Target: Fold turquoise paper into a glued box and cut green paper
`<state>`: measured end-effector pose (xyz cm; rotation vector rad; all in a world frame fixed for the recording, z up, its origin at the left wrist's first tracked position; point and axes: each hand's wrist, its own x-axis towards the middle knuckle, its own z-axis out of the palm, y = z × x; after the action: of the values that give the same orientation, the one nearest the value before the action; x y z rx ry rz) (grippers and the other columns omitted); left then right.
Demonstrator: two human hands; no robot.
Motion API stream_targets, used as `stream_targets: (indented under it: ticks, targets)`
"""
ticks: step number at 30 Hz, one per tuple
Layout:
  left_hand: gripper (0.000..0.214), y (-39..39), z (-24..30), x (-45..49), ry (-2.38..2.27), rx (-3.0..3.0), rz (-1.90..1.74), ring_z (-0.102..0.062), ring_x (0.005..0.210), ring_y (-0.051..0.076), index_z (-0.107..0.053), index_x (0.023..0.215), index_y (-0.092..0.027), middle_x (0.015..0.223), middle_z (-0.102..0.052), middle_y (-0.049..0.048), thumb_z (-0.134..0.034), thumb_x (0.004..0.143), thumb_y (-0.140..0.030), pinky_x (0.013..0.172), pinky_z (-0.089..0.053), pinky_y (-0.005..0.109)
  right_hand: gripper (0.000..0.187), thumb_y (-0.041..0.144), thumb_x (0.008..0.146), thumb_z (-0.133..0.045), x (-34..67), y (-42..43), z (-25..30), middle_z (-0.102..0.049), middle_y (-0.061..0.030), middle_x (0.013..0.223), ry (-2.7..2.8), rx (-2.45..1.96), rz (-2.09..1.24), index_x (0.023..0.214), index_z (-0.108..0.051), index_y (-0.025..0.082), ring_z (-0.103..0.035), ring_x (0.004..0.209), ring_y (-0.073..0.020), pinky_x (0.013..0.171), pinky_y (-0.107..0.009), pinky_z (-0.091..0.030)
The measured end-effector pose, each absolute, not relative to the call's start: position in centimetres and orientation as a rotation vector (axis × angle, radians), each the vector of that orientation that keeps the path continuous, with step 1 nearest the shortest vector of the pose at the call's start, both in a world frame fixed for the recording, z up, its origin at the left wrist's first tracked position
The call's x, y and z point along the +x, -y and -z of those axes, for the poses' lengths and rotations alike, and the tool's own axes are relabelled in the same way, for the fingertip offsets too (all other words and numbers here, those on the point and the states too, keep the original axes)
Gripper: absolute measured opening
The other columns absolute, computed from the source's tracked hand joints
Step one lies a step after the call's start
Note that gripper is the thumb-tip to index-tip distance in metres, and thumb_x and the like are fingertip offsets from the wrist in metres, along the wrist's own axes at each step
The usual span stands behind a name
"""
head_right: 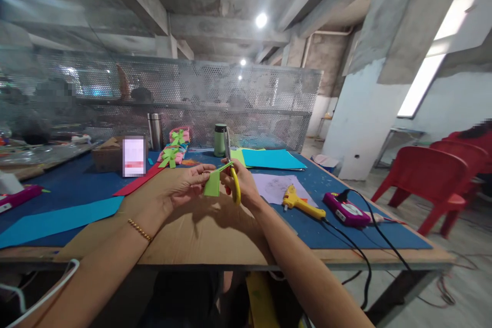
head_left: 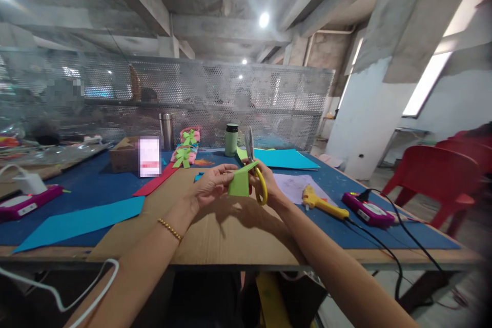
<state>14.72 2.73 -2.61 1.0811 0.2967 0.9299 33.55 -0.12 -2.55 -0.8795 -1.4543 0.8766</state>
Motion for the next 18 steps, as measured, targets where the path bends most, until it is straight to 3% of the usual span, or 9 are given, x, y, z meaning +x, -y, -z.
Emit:
stream_targets:
  ticks: [6,11,15,18]
  targets:
    - [0.039,-3.3,3.1,14.6,-0.267,1.174,-0.802,-0.069,0.086,0.017,-0.073,0.109,-0.013,0.105,-0.073,0.0140,-0.084,0.074,-0.025,0.079,-0.052,0.027,0.040,0.042,0.074,-0.077,33.2,0.8,1.6,-0.059,0.0056,0.066,1.441,-0.803,-0.784,0.100,-0.056,0.021,-0.055,0.047,-0.0111,0.041,-0.024,-0.048]
    - [0.037,-3.0,3.1,14.7,-0.269,1.291,-0.715,-0.065,0.078,0.014,-0.075,0.107,-0.012,0.099,-0.072,0.0137,-0.083,0.076,-0.030,0.068,-0.047,0.023,0.039,0.044,0.073,-0.079,33.1,1.1,1.3,-0.054,0.0069,0.062,1.475,-0.802,-0.802,0.092,-0.055,0.021,-0.051,0.043,-0.0098,0.037,-0.023,-0.043]
    - [0.044,-3.2,3.2,14.6,-0.335,1.267,-0.790,-0.058,0.066,0.010,-0.073,0.105,-0.013,0.086,-0.069,0.0074,-0.089,0.067,-0.027,0.058,-0.040,0.020,0.037,0.051,0.079,-0.072,32.8,1.6,1.0,-0.053,0.0058,0.061,1.491,-0.805,-0.819,0.094,-0.058,0.020,-0.051,0.043,-0.0102,0.037,-0.024,-0.042]
    - [0.056,-3.5,3.2,14.3,-0.411,1.246,-0.854,-0.050,0.056,0.005,-0.068,0.115,-0.016,0.078,-0.064,0.0002,-0.090,0.064,-0.022,0.052,-0.035,0.019,0.042,0.054,0.080,-0.070,32.7,1.9,0.7,-0.054,0.0053,0.064,1.467,-0.801,-0.808,0.100,-0.059,0.019,-0.051,0.044,-0.0102,0.038,-0.024,-0.044]
